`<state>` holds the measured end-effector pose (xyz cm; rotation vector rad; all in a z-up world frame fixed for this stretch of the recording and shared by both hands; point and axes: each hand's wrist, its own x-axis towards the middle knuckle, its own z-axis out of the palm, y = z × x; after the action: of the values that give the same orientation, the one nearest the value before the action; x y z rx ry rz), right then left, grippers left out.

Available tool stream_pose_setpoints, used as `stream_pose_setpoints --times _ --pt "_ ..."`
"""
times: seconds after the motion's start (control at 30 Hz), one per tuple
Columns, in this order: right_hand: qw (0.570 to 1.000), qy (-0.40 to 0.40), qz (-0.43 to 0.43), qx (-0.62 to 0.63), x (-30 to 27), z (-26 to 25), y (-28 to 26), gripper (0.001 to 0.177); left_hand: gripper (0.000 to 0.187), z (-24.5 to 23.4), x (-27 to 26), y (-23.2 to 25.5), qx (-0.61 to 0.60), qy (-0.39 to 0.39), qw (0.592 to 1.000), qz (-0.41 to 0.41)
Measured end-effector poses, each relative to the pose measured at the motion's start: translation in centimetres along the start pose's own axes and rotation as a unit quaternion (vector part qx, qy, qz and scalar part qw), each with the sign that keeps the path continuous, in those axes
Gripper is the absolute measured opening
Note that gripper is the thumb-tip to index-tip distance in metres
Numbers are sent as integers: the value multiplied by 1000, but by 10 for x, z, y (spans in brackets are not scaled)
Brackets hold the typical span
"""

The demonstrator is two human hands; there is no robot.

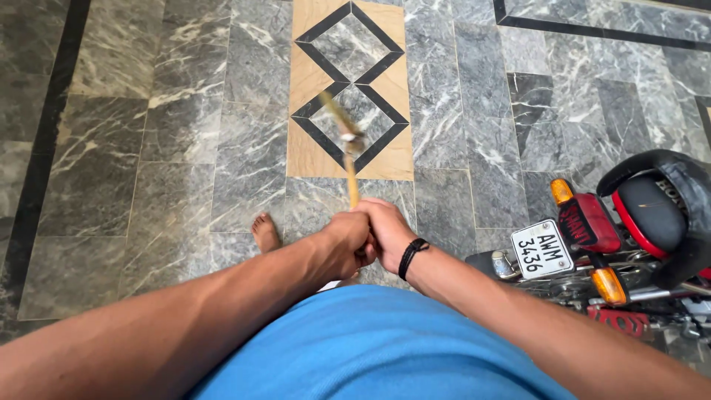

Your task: Sweeping a marble floor and the base of a large metal gate using a hand broom.

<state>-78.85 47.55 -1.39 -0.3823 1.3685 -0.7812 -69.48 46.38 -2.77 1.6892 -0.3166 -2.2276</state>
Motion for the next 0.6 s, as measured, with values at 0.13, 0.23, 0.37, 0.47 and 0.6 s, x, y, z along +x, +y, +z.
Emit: stream_pose_setpoints --times 0.13,0.23,0.37,0.47,0.6 --pt "995 93 21 28 -2 -13 6 12 28 5 16 -2 -6 -55 998 -27" --pt "987 145 57 32 -4 -14 9 16 32 4 36 -10 -21 -104 991 -87" --pt "989 108 103 0 -1 -17 17 18 31 -1 43 -24 -32 -68 993 -96" --pt "992 29 123 -13 26 -25 29 20 31 1 31 -22 -58 -6 995 -86" --pt "986 -80 142 -20 40 -21 20 22 30 8 18 -10 -71 122 989 -52"
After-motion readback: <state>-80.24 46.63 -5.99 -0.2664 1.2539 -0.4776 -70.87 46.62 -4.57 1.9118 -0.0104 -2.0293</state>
